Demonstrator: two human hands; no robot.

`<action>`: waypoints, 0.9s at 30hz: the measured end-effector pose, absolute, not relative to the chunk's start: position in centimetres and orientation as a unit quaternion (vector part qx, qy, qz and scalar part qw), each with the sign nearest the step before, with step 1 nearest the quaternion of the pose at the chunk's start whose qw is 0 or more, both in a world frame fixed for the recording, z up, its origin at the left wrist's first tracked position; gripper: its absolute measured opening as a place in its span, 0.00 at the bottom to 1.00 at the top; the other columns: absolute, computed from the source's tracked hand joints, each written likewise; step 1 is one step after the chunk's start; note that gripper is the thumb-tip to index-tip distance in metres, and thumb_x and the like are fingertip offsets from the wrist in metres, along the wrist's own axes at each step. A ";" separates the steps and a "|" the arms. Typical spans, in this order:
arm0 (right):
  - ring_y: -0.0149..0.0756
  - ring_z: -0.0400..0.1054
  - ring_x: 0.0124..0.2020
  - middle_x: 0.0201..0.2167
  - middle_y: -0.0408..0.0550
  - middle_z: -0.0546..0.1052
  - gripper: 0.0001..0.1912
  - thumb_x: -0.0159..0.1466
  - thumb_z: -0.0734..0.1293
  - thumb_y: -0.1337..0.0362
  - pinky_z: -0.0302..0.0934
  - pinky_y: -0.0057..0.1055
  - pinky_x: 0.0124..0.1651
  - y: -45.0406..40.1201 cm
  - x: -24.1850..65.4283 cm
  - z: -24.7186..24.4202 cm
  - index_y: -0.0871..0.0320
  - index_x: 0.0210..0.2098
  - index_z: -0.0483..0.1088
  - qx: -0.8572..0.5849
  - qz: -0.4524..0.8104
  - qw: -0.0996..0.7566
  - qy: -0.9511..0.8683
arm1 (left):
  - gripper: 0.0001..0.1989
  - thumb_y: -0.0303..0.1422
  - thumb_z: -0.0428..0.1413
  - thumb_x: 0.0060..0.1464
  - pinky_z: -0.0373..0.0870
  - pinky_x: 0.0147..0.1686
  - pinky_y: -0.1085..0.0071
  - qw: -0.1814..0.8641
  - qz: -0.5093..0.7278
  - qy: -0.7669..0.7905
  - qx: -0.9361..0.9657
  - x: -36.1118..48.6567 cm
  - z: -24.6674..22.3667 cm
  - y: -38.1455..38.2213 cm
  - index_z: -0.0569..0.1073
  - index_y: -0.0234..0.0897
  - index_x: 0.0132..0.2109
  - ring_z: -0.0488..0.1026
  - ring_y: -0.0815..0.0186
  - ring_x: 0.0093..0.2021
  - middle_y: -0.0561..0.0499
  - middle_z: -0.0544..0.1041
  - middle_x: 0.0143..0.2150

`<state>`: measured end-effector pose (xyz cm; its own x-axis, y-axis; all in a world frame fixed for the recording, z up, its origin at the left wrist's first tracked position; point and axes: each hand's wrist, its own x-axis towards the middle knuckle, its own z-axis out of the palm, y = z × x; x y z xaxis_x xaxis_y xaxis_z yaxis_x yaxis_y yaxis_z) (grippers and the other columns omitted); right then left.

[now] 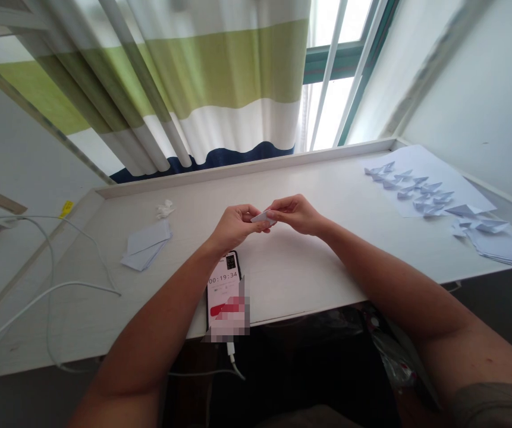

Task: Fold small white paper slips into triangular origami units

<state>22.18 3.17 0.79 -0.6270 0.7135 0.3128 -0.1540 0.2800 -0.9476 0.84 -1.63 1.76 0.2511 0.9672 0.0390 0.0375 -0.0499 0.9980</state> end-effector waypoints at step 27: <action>0.38 0.81 0.30 0.29 0.49 0.86 0.21 0.61 0.83 0.48 0.79 0.37 0.36 3.1 21.9 0.6 0.59 0.28 0.80 -0.205 0.582 0.404 -0.675 | 0.23 0.51 0.75 0.53 0.76 0.43 0.62 0.549 0.399 0.396 0.618 0.5 1.1 -1.1 0.83 0.35 0.39 0.86 0.56 0.41 0.41 0.88 0.38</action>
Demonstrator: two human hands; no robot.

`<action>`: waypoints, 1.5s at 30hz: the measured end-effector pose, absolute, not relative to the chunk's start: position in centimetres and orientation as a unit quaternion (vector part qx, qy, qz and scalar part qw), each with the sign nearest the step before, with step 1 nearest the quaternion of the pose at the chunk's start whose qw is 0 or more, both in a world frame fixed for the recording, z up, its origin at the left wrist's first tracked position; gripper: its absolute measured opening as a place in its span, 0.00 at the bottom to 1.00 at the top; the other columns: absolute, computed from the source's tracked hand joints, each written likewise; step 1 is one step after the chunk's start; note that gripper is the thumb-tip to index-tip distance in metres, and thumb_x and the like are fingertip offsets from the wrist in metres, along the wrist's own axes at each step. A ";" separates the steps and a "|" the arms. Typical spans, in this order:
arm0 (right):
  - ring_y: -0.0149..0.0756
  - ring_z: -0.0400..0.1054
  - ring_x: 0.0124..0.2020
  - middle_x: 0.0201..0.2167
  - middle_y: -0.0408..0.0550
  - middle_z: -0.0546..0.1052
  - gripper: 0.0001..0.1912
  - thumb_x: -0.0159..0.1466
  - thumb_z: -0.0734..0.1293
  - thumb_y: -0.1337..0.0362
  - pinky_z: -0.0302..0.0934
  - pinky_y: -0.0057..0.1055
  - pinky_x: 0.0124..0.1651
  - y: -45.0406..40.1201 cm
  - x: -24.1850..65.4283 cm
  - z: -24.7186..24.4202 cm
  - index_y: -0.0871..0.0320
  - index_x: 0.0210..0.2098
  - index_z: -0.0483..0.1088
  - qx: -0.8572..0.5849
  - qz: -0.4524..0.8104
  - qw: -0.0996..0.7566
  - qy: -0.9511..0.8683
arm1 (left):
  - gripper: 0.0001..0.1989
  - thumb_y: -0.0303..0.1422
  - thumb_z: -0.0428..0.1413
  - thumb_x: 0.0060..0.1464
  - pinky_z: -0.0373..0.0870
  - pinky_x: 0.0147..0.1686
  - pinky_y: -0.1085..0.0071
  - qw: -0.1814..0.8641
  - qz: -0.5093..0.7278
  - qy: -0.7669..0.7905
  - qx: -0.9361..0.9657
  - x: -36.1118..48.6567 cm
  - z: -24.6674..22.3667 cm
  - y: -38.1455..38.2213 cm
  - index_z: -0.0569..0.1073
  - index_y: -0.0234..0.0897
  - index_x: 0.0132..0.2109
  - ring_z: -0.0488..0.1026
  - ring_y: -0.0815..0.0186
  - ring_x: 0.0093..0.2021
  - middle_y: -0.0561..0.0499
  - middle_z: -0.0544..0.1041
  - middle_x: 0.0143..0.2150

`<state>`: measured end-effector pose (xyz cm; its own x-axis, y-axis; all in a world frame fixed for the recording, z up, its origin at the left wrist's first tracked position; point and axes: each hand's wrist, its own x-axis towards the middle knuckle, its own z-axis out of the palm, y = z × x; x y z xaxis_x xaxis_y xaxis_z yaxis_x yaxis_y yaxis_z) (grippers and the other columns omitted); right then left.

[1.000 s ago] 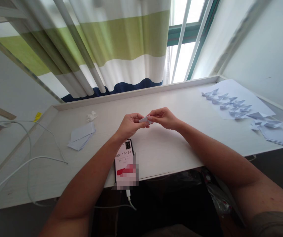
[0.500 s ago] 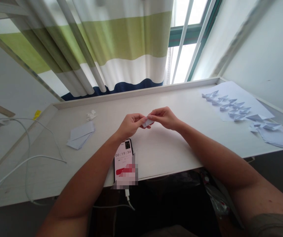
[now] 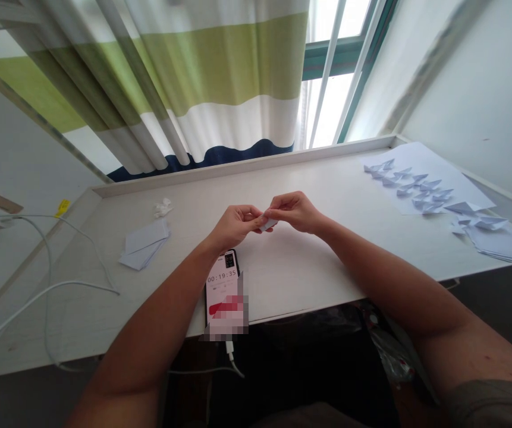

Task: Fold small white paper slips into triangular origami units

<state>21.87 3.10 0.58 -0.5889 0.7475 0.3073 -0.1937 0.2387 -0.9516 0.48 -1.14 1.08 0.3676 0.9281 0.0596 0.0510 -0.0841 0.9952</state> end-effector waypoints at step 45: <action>0.36 0.79 0.26 0.25 0.49 0.84 0.20 0.58 0.83 0.49 0.73 0.31 0.30 3.4 21.1 -0.1 0.60 0.29 0.79 -0.309 0.529 0.456 -0.646 | 0.23 0.41 0.73 0.58 0.79 0.47 0.59 0.438 0.424 0.471 0.638 1.0 0.9 -1.3 0.74 0.37 0.52 0.86 0.56 0.42 0.45 0.88 0.39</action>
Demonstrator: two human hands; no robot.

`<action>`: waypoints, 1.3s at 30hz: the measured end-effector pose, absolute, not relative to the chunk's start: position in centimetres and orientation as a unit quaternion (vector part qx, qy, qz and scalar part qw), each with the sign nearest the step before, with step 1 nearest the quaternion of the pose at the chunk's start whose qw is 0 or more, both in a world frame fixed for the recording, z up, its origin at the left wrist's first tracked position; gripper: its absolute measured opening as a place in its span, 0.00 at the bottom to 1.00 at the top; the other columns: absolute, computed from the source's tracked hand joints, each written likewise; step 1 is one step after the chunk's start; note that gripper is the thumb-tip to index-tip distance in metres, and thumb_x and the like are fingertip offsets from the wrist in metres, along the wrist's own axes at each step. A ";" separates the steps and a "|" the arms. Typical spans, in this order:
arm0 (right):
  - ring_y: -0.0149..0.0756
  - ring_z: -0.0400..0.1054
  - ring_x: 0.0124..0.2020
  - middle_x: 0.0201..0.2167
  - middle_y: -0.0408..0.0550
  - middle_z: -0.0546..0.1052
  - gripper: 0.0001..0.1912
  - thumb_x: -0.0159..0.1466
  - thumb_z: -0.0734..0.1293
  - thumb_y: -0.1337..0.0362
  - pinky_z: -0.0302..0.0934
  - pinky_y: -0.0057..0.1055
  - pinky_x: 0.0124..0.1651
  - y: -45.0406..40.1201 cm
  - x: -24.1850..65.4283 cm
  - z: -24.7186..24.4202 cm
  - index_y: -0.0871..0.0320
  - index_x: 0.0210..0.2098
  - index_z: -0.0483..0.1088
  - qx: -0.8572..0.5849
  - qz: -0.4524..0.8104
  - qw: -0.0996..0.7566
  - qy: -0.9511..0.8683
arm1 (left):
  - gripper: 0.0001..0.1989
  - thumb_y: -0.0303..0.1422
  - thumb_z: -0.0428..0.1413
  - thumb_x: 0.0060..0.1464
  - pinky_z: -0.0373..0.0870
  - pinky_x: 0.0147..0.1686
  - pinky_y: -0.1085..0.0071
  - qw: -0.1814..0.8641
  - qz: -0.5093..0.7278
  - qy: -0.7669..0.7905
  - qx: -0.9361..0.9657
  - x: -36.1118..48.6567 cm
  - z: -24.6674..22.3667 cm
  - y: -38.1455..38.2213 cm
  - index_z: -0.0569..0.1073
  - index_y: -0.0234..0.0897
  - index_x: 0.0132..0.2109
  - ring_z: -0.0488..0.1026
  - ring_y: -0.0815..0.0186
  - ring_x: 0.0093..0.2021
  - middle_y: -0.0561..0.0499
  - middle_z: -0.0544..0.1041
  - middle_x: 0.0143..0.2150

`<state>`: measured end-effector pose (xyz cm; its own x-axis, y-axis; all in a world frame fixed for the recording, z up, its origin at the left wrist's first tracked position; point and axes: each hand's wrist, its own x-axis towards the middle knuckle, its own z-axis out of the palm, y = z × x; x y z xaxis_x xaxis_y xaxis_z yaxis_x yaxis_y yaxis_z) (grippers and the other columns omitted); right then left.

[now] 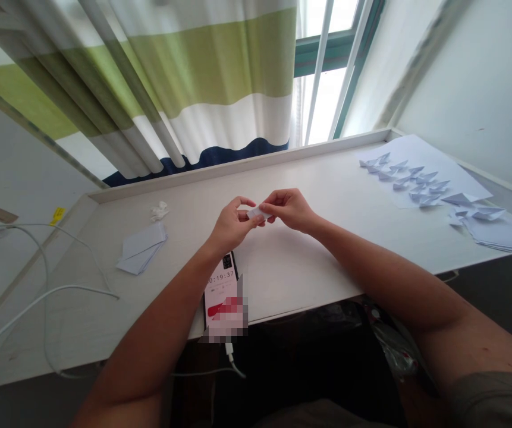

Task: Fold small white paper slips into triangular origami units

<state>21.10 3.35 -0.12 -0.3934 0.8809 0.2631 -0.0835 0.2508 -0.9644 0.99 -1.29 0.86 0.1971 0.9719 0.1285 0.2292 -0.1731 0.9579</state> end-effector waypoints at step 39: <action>0.42 0.76 0.41 0.39 0.48 0.78 0.27 0.55 0.82 0.37 0.77 0.48 0.49 2.8 20.3 -0.2 0.54 0.31 0.77 -0.333 0.416 0.488 -0.692 | 0.21 0.42 0.80 0.43 0.83 0.57 0.53 0.549 0.571 0.395 0.464 2.1 1.2 -1.5 0.84 0.35 0.39 0.87 0.59 0.44 0.45 0.89 0.42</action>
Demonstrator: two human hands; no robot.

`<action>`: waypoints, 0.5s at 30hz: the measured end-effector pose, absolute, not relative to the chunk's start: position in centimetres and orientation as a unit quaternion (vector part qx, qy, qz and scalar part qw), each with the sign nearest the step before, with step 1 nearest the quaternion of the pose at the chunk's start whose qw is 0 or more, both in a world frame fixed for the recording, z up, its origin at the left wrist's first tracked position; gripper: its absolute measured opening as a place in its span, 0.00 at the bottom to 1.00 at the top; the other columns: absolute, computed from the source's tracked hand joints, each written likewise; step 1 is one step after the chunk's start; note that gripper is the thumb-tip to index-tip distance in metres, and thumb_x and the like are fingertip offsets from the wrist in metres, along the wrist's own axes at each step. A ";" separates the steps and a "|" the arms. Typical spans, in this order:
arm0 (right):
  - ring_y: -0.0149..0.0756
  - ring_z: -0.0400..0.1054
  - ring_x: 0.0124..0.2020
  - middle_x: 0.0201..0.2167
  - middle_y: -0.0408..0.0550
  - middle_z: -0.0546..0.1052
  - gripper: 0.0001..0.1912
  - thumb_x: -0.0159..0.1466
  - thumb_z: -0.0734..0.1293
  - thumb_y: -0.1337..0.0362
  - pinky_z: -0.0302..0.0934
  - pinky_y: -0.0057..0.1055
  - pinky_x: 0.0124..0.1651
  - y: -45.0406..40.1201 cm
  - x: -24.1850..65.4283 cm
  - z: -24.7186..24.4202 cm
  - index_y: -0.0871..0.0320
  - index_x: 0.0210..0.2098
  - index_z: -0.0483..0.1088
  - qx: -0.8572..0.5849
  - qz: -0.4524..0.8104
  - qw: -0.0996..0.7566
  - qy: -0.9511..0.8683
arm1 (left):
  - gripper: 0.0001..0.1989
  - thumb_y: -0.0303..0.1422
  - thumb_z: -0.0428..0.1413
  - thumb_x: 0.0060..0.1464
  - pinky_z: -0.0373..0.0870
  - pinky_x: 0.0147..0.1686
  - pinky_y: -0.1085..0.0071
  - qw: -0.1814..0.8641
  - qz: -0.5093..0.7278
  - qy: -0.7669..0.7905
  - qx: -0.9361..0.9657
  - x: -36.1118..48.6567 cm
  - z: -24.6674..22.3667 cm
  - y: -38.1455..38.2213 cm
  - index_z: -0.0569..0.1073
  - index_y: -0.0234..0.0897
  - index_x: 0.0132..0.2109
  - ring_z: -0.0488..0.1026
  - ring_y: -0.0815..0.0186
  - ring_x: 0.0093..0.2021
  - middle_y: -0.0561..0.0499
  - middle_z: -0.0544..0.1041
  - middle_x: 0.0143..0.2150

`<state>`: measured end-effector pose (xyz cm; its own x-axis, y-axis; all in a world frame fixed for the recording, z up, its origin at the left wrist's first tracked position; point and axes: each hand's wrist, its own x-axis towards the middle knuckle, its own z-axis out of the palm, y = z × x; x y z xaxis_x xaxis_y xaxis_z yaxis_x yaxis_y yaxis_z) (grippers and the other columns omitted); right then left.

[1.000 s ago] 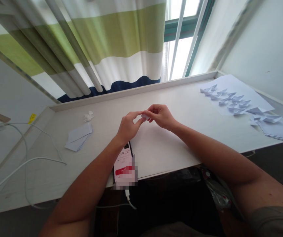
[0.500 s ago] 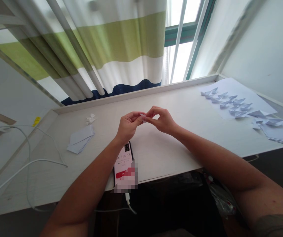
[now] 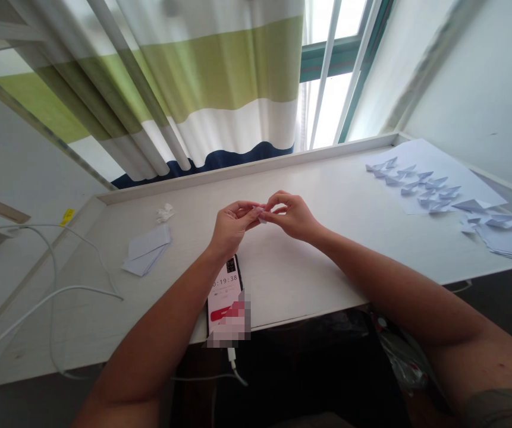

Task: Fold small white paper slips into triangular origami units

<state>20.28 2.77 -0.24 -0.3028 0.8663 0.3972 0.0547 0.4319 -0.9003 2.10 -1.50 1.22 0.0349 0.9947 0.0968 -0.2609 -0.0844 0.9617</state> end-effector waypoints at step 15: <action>0.38 0.80 0.37 0.35 0.50 0.85 0.21 0.60 0.82 0.48 0.77 0.38 0.42 3.1 20.8 0.0 0.59 0.37 0.79 -0.278 0.586 0.411 -0.641 | 0.23 0.42 0.80 0.41 0.77 0.46 0.59 0.460 0.545 0.483 0.509 0.8 0.9 -0.7 0.82 0.36 0.40 0.82 0.59 0.36 0.48 0.85 0.32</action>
<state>20.75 3.08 -0.04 -0.5067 0.8383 0.2013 -0.1252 0.1595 -0.9792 0.83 -0.66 0.90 -0.0591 0.9922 0.1094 -0.0103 -0.1102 0.9939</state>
